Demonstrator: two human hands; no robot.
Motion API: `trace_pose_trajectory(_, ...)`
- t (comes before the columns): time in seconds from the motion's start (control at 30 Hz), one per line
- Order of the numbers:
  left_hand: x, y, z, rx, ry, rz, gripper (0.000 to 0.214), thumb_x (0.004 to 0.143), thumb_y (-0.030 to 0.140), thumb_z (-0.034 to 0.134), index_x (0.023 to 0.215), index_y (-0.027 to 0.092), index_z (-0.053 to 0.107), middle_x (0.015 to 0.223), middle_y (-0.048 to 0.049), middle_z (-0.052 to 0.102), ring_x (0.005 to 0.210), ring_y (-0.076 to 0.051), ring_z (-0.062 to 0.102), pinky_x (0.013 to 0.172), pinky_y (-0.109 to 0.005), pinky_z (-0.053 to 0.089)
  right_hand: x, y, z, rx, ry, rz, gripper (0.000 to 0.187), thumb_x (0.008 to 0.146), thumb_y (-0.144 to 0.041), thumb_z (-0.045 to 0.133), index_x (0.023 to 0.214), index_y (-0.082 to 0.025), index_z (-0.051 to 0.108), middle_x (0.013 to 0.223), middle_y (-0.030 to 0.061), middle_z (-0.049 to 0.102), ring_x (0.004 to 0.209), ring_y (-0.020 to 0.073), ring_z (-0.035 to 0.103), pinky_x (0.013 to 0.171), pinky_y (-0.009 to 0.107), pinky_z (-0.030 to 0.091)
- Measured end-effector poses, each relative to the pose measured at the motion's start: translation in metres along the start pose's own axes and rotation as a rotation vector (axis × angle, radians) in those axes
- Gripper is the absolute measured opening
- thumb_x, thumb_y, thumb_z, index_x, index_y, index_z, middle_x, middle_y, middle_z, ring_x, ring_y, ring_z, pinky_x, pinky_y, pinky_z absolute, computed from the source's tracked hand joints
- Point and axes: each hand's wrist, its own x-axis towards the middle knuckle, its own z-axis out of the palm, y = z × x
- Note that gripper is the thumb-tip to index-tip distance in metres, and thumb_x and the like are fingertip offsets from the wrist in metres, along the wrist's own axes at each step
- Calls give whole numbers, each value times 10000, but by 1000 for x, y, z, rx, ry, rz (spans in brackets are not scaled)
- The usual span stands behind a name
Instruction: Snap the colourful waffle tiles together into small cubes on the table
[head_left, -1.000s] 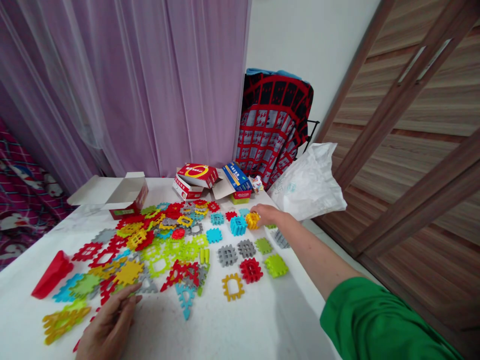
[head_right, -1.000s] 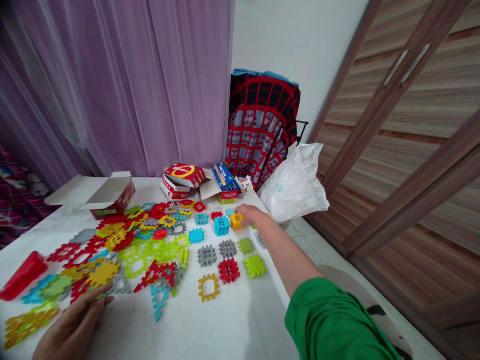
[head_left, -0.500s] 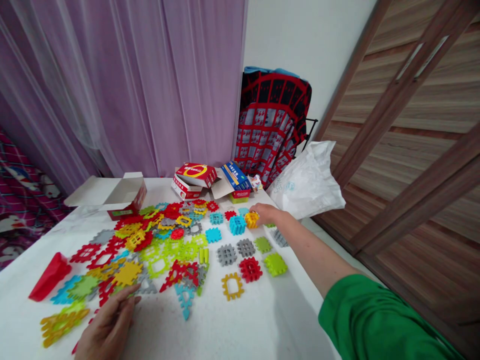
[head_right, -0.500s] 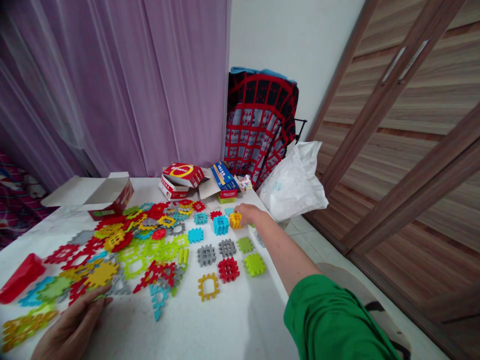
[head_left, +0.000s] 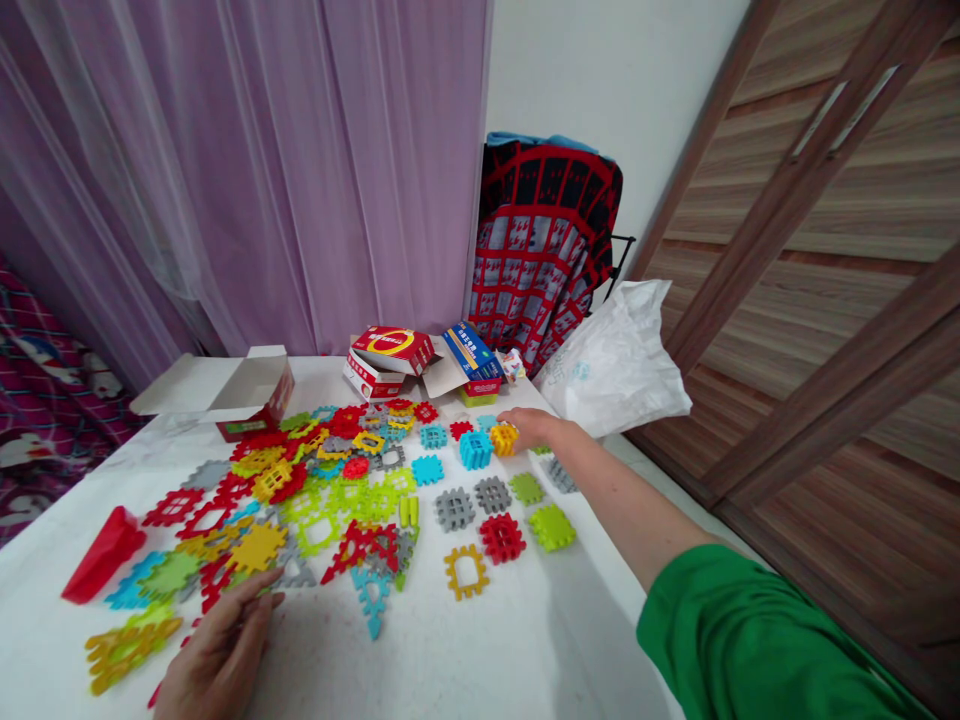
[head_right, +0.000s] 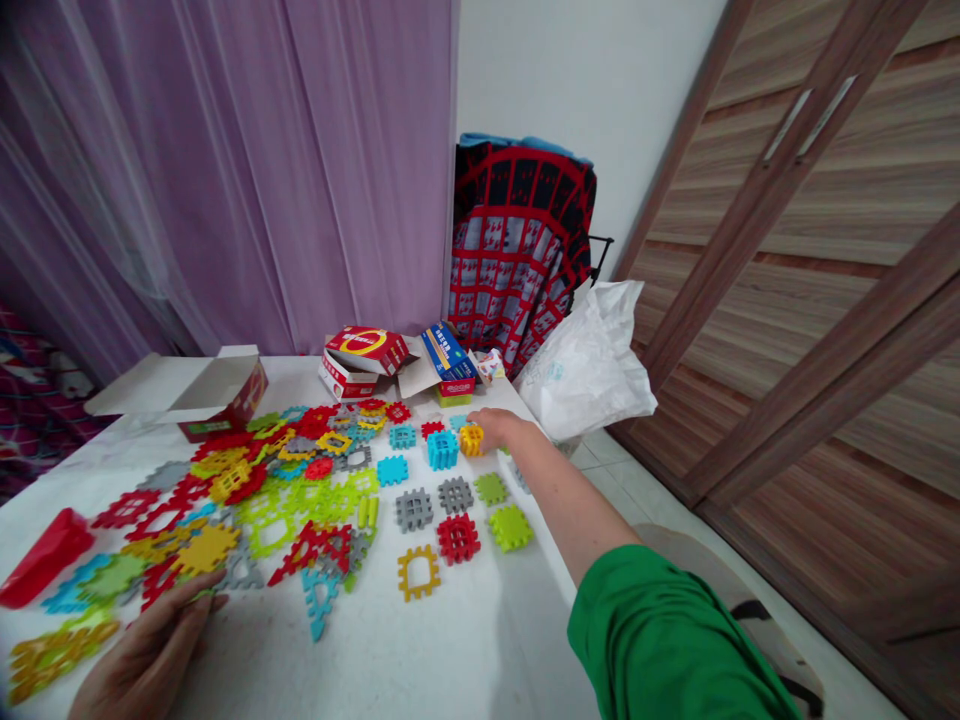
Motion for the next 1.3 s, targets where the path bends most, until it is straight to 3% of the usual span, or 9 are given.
trace_pose_trajectory(0.27,-1,0,0,-15,-1,6,486,606,602,621,939,259,710,802,-13,761,681,-209,700,553,-273,560,3,2,4,-15,7,-20,747,599,-264,764,1306,-292,523,1235,68,618,1092,262,596,907,323,462)
trace_pose_trajectory(0.43,0,-1,-1,14,1,-13,487,608,598,604,941,258,706,840,-19,764,772,-228,709,625,-287,572,4,2,5,-15,11,-37,734,603,-266,761,1300,-254,533,1239,92,618,1097,270,597,909,325,463)
trace_pose_trajectory(0.63,0,-1,-1,17,-18,-17,502,601,621,612,932,258,716,839,-19,759,746,-228,704,575,-282,564,3,3,4,6,23,-24,753,587,-250,771,1301,-278,533,1235,76,617,1084,266,603,908,332,469)
trace_pose_trajectory(0.77,0,3,1,27,13,-7,531,595,651,596,927,254,715,823,-21,752,676,-213,683,532,-282,550,-3,9,-5,34,69,-18,734,618,-214,743,1319,-248,527,1277,92,588,1117,268,585,929,318,463)
trace_pose_trajectory(0.97,2,0,1,47,7,39,490,618,617,591,911,244,713,756,-11,747,570,-188,649,506,-277,531,-27,15,-34,49,238,-5,517,766,-186,599,1281,-218,559,1333,80,551,1232,253,498,1030,325,382)
trace_pose_trajectory(1.07,3,-3,3,41,19,55,456,635,579,601,919,240,712,750,-16,750,590,-189,663,523,-269,535,-40,3,-41,48,312,-33,455,812,-193,541,1266,-208,566,1332,77,551,1236,234,490,1042,333,365)
trace_pose_trajectory(1.2,2,-7,7,-5,23,83,468,676,556,574,966,210,699,750,-27,744,560,-179,654,525,-278,540,-50,-29,-32,85,372,-132,405,817,-191,524,1213,-189,606,1294,94,579,1197,226,523,1024,338,385)
trace_pose_trajectory(1.3,0,-8,10,-9,37,122,423,730,514,532,973,209,695,933,-58,747,716,-204,693,569,-290,553,-55,-59,-19,105,367,-215,382,805,-174,519,1167,-201,639,1254,84,612,1175,224,541,1016,337,397)
